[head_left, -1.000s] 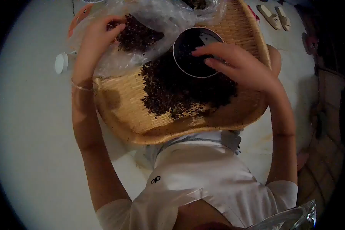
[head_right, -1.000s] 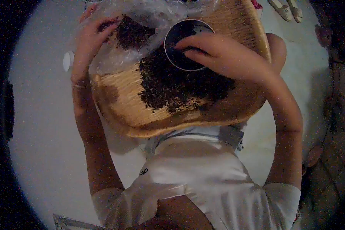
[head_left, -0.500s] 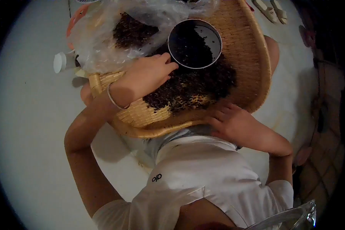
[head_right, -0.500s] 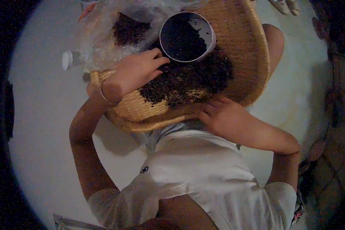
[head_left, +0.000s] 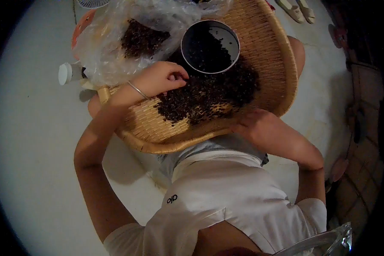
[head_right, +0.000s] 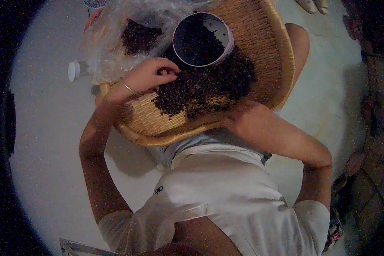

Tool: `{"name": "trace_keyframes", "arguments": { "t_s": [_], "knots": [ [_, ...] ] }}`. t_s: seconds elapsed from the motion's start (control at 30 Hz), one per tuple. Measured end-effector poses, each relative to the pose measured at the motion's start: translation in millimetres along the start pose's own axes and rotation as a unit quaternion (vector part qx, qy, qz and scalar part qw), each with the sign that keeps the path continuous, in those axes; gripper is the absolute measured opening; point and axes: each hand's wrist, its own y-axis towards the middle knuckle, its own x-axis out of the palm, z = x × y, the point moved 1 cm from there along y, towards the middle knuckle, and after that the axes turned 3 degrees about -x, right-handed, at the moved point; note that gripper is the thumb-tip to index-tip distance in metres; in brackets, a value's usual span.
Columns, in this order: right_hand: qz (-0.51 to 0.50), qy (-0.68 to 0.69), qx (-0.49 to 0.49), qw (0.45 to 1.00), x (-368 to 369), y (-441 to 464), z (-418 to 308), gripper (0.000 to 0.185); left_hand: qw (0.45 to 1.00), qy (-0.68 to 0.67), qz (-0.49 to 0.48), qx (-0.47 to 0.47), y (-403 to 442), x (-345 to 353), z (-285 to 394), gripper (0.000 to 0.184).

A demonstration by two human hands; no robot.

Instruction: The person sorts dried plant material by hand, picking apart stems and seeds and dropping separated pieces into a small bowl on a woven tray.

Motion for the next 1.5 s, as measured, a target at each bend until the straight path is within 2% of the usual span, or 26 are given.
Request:
{"name": "trace_keyframes", "arguments": {
  "t_s": [0.03, 0.1, 0.17, 0.2, 0.27, 0.3, 0.37, 0.4, 0.47, 0.5, 0.57, 0.63, 0.73, 0.8, 1.07, 1.17, 1.5],
  "knots": [
    [0.007, 0.007, 0.002, 1.0, -6, 2, -1, 0.029, 1.0, 0.0, 0.0, 0.001, -2, -5, 4, 0.028],
    [0.012, 0.01, 0.005, 1.0, -21, 10, 0, 0.03, 0.974, -0.193, -0.069, -0.1, -11, -15, 18, 0.03],
    [0.031, 0.137, 0.032, 0.99, -37, 22, 12, 0.032, 0.966, -0.226, -0.079, -0.101, -16, -21, 23, 0.03],
    [0.03, 0.136, 0.033, 0.99, -38, 29, 16, 0.032, 0.956, -0.259, -0.089, -0.101, -19, -23, 25, 0.03],
    [0.155, 0.211, 0.092, 0.961, -40, 42, 24, 0.035, 0.949, -0.282, -0.096, -0.105, -24, -24, 27, 0.03],
    [0.154, 0.21, 0.092, 0.961, -38, 50, 28, 0.035, 0.94, -0.306, -0.102, -0.109, -27, -23, 29, 0.03],
    [0.215, 0.311, 0.072, 0.923, -30, 64, 35, 0.038, 0.937, -0.308, -0.116, -0.117, -34, -23, 38, 0.031],
    [0.214, 0.307, 0.071, 0.924, -28, 71, 34, 0.038, 0.935, -0.308, -0.131, -0.121, -38, -22, 42, 0.031],
    [0.125, 0.476, 0.083, 0.867, -26, 83, 35, 0.036, 0.93, -0.318, -0.134, -0.123, -43, -20, 53, 0.031],
    [0.124, 0.473, 0.082, 0.868, -24, 87, 39, 0.036, 0.925, -0.329, -0.14, -0.128, -45, -19, 56, 0.031],
    [0.059, 0.645, 0.081, 0.758, -18, 93, 45, 0.032, 0.918, -0.341, -0.156, -0.129, -45, -19, 52, 0.03],
    [0.066, 0.66, 0.096, 0.742, -18, 92, 44, 0.028, 0.91, -0.353, -0.173, -0.131, -47, -18, 53, 0.03],
    [0.082, 0.68, 0.124, 0.718, -18, 89, 38, 0.022, 0.915, -0.348, -0.146, -0.145, -52, -9, 60, 0.029],
    [0.091, 0.682, 0.137, 0.713, -19, 85, 33, 0.02, 0.932, -0.352, -0.054, -0.064, -51, 8, 55, 0.03],
    [0.116, 0.704, 0.171, 0.679, -18, 66, 20, 0.015, 0.925, -0.366, -0.079, -0.067, -56, 15, 54, 0.033],
    [0.134, 0.701, 0.141, 0.686, -11, 66, 22, 0.016, 0.927, -0.361, -0.072, -0.069, -57, 16, 53, 0.03],
    [0.158, 0.666, 0.133, 0.717, -6, 63, 16, 0.023, 0.937, -0.347, -0.009, -0.041, -66, 20, 51, 0.028]
  ]
}}
